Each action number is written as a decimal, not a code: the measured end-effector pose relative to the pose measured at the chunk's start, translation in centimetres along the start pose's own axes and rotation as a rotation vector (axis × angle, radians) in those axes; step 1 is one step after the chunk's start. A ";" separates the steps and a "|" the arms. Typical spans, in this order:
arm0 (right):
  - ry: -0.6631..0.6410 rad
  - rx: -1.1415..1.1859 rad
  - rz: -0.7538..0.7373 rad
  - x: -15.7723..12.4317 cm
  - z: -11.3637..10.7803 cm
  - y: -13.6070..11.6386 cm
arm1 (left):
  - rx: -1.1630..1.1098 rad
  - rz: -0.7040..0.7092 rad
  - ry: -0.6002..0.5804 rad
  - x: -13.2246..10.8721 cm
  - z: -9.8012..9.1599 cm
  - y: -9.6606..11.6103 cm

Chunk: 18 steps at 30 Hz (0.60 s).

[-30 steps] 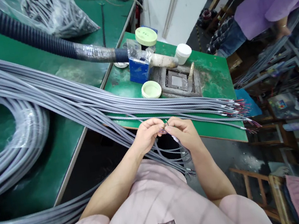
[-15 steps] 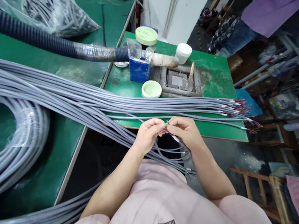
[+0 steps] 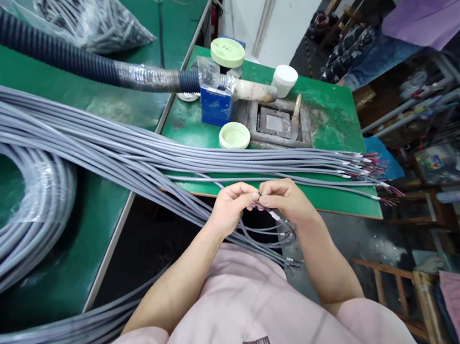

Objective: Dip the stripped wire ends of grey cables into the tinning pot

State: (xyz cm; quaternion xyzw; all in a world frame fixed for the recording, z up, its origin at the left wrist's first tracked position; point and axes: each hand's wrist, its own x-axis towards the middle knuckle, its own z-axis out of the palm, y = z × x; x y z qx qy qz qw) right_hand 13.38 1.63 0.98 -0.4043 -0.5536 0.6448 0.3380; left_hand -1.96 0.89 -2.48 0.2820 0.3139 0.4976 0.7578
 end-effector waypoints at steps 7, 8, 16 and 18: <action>-0.018 0.052 0.012 0.1 -0.3 0.4 | 0.035 0.045 -0.001 0.0 -0.1 -0.2; -0.023 0.058 0.008 0.2 -0.3 0.4 | 0.038 0.048 0.002 0.0 -0.1 -0.2; -0.033 0.046 0.012 0.1 -0.4 0.3 | 0.044 0.055 -0.006 0.0 -0.3 -0.5; -0.041 0.027 0.016 0.1 -0.4 0.2 | 0.046 0.045 -0.008 -0.1 -0.3 -0.5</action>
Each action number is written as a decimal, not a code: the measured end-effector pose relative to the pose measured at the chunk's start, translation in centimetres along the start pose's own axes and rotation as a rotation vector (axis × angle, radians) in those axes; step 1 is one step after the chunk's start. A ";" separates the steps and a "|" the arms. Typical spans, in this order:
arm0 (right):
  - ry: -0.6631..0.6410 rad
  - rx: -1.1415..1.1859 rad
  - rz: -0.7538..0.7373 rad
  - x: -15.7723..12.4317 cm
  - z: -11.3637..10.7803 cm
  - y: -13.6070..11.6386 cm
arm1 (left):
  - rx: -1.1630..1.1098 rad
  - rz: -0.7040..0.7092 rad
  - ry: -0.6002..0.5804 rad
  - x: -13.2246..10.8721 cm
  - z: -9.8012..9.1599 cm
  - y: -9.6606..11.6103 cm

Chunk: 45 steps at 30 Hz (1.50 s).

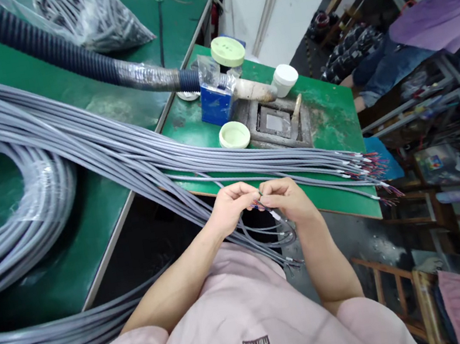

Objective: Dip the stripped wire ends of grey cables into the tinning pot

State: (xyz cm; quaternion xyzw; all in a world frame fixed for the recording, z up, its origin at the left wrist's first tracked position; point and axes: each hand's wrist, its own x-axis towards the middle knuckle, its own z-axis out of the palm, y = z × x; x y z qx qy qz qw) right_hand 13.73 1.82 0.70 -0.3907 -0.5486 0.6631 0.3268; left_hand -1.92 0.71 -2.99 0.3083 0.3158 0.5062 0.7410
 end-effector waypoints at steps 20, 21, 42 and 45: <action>0.239 -0.044 -0.034 -0.1 1.0 0.3 | -0.021 -0.014 0.072 0.1 0.4 0.7; 0.266 -0.053 -0.056 -0.1 1.0 0.4 | -0.025 -0.016 0.077 0.1 0.4 0.7; 0.137 0.256 0.125 0.4 1.1 -0.2 | -0.009 -0.038 0.027 0.1 0.5 0.3; 0.104 0.252 0.142 0.5 0.8 -0.2 | -0.006 -0.023 0.023 0.0 0.3 0.2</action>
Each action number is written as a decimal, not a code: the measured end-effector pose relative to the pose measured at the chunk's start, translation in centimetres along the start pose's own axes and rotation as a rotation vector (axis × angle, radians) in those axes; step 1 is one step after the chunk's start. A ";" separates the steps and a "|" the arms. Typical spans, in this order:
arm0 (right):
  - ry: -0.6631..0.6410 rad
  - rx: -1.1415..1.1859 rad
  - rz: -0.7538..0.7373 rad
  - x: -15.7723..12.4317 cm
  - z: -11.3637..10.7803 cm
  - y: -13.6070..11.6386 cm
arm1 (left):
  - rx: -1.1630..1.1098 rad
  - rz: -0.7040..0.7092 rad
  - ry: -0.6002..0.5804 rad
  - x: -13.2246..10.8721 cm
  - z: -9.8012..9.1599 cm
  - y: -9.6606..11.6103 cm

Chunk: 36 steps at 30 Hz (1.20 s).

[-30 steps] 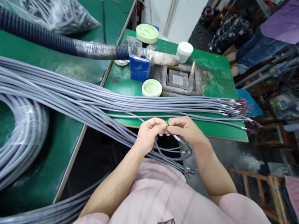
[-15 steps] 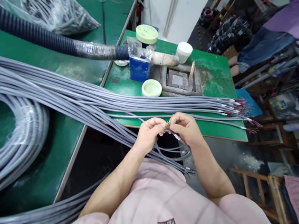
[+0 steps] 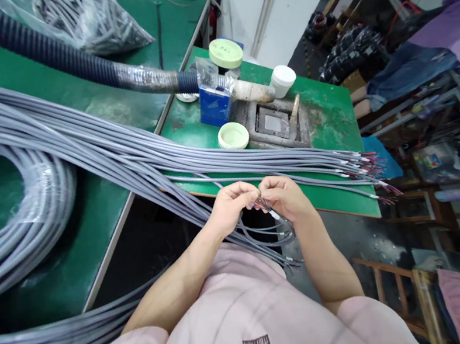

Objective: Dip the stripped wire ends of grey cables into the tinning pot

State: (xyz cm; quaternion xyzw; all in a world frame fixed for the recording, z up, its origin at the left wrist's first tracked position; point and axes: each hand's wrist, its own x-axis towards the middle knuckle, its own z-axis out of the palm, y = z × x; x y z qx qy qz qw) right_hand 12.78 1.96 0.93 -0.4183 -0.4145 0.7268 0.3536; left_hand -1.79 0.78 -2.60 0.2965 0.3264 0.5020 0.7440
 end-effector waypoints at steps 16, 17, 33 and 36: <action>0.022 -0.142 -0.074 -1.0 -0.1 0.0 | 0.055 0.073 0.067 0.0 -0.1 -0.1; 0.026 -0.185 -0.089 -1.2 -0.1 -0.2 | 0.056 0.080 0.088 0.0 -0.1 -0.1; 0.024 -0.213 -0.096 -1.3 -0.4 0.0 | 0.082 0.079 0.023 -0.2 -0.1 -0.4; 0.018 -0.213 -0.106 -1.4 -0.5 0.0 | 0.055 0.057 0.011 -0.2 -0.1 -0.3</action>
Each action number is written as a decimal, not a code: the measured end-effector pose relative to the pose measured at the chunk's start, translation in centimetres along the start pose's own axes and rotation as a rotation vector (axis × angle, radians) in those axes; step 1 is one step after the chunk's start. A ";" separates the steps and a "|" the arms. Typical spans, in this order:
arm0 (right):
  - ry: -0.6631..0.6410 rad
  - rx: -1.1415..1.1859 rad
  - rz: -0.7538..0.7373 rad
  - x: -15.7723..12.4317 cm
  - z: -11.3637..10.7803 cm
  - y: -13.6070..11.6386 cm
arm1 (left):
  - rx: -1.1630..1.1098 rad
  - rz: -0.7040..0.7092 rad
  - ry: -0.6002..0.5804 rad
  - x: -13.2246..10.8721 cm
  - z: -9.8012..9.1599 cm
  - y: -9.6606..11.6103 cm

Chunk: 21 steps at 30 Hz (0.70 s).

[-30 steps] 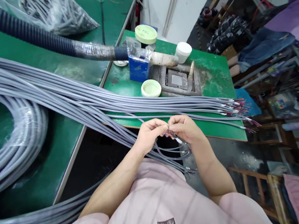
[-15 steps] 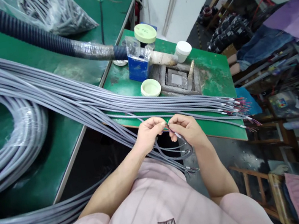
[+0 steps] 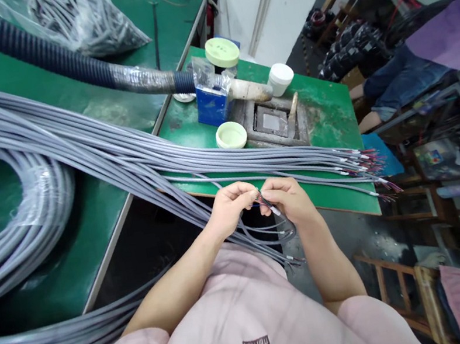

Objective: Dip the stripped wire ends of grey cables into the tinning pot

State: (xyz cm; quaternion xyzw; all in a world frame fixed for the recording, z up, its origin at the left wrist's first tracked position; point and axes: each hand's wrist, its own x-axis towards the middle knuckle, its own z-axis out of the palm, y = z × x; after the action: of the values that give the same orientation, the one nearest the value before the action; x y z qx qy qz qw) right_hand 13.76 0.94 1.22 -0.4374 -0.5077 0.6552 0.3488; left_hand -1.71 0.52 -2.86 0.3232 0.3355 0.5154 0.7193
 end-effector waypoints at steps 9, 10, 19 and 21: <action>-0.017 0.063 0.036 0.0 0.2 0.1 | -0.038 0.009 -0.058 -0.2 0.1 0.1; -0.017 0.066 0.040 0.0 0.2 0.1 | -0.034 0.012 -0.055 -0.2 0.1 0.0; -0.050 0.044 0.058 0.3 -0.5 0.1 | 0.018 0.041 -0.065 -0.4 0.4 -0.1; -0.061 0.020 0.053 0.4 -0.6 0.1 | 0.029 0.048 -0.071 -0.4 0.4 -0.1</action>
State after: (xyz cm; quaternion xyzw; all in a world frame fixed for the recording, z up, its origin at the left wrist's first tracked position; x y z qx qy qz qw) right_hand 14.19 1.47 1.02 -0.4267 -0.4998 0.6824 0.3201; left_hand -1.40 0.08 -2.60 0.3597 0.3093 0.5158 0.7134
